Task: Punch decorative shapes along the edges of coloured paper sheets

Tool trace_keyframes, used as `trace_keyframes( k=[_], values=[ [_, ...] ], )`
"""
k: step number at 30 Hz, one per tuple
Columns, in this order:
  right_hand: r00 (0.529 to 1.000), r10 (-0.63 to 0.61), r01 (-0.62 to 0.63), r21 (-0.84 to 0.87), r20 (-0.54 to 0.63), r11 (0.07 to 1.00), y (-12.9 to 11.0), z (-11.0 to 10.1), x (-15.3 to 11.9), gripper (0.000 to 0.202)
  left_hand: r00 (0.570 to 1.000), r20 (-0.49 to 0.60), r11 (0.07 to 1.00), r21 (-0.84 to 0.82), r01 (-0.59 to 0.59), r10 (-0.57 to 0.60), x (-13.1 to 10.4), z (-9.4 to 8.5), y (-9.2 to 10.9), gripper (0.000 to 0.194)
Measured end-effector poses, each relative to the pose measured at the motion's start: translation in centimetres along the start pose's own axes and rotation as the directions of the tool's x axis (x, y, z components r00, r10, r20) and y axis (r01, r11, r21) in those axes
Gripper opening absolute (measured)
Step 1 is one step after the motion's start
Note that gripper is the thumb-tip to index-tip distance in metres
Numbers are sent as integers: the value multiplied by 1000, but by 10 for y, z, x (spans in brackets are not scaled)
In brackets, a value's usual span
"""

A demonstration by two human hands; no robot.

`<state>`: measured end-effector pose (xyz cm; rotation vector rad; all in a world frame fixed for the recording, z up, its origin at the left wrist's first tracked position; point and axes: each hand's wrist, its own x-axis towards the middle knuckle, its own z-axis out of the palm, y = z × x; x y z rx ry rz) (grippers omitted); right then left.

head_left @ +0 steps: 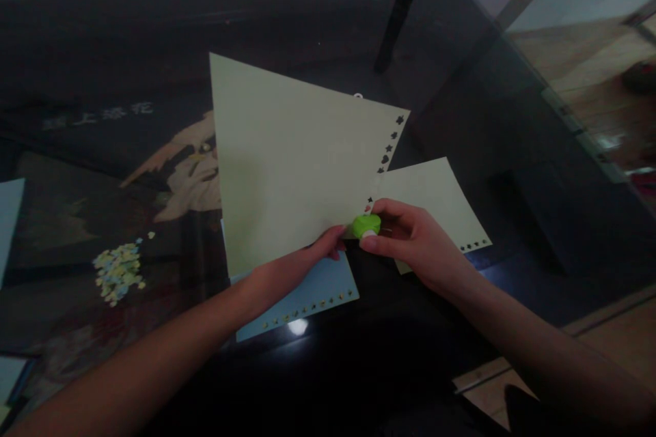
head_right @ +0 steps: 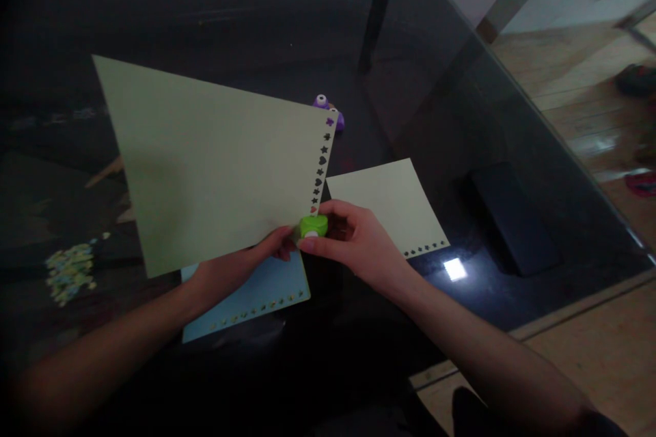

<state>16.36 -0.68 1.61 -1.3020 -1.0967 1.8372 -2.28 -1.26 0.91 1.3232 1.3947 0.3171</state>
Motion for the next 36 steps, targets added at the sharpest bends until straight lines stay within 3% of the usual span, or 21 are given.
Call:
trace_keyframes(
  k=[4,10,21,28,36],
  values=[
    [1000,-21,21,0,12,1000,1,-1,0,33,998,25,996,-71,57,-55,1,0,-1,39],
    [1000,-22,22,-17,12,1000,0,0,-1,32,999,-21,998,-54,26,-27,1,0,0,41],
    [1000,-13,14,-7,21,1000,1,-1,1,32,999,45,995,-92,34,-29,2,0,0,41],
    [1000,-24,25,-30,8,999,1,0,0,33,999,-35,999,-50,18,-20,1,0,-2,40],
    [999,-32,32,-29,3,999,2,-1,1,33,999,-3,995,-90,43,-44,0,1,-1,40]
  ],
)
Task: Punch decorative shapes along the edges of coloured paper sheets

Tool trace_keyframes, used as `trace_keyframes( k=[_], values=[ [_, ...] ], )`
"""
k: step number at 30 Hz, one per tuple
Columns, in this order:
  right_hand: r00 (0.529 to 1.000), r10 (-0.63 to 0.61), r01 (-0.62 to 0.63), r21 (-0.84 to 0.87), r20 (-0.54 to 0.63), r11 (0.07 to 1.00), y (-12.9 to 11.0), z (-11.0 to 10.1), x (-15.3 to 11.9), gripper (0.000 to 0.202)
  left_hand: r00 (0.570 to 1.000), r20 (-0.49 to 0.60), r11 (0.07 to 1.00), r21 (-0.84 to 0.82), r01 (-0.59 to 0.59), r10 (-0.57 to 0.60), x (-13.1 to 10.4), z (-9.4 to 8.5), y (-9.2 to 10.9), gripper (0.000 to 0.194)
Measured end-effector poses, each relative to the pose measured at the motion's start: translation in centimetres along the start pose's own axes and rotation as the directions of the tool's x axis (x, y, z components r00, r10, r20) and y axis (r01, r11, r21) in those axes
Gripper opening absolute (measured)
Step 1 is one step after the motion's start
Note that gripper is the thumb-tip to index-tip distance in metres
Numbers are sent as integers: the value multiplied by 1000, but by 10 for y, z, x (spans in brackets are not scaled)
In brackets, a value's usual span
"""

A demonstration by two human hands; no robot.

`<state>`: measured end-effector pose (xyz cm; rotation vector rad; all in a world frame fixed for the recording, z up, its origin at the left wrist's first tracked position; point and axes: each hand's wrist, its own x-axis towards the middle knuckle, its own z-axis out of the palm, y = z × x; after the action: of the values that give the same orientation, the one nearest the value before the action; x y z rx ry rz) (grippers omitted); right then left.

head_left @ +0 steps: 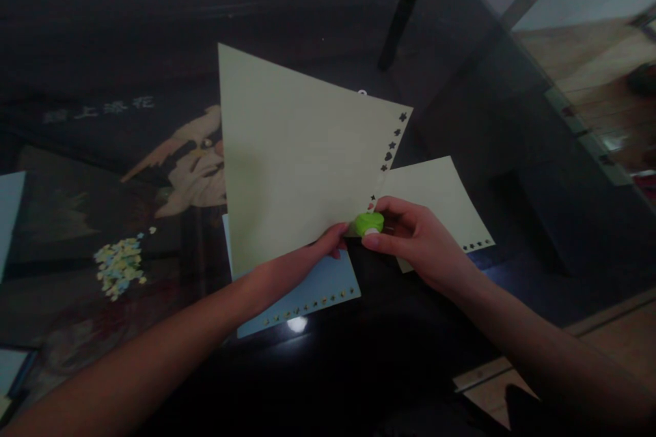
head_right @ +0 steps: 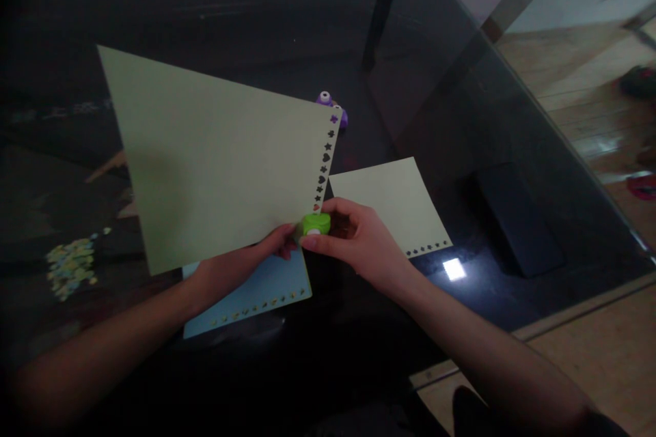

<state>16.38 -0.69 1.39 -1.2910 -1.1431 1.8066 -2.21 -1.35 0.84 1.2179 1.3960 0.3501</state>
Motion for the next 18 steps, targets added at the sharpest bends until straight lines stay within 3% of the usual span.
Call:
trace_keyframes(
  k=[18],
  values=[
    [999,-29,30,-24,12,999,1,-1,1,28,999,5,999,8,-35,35,1,1,2,40]
  ],
)
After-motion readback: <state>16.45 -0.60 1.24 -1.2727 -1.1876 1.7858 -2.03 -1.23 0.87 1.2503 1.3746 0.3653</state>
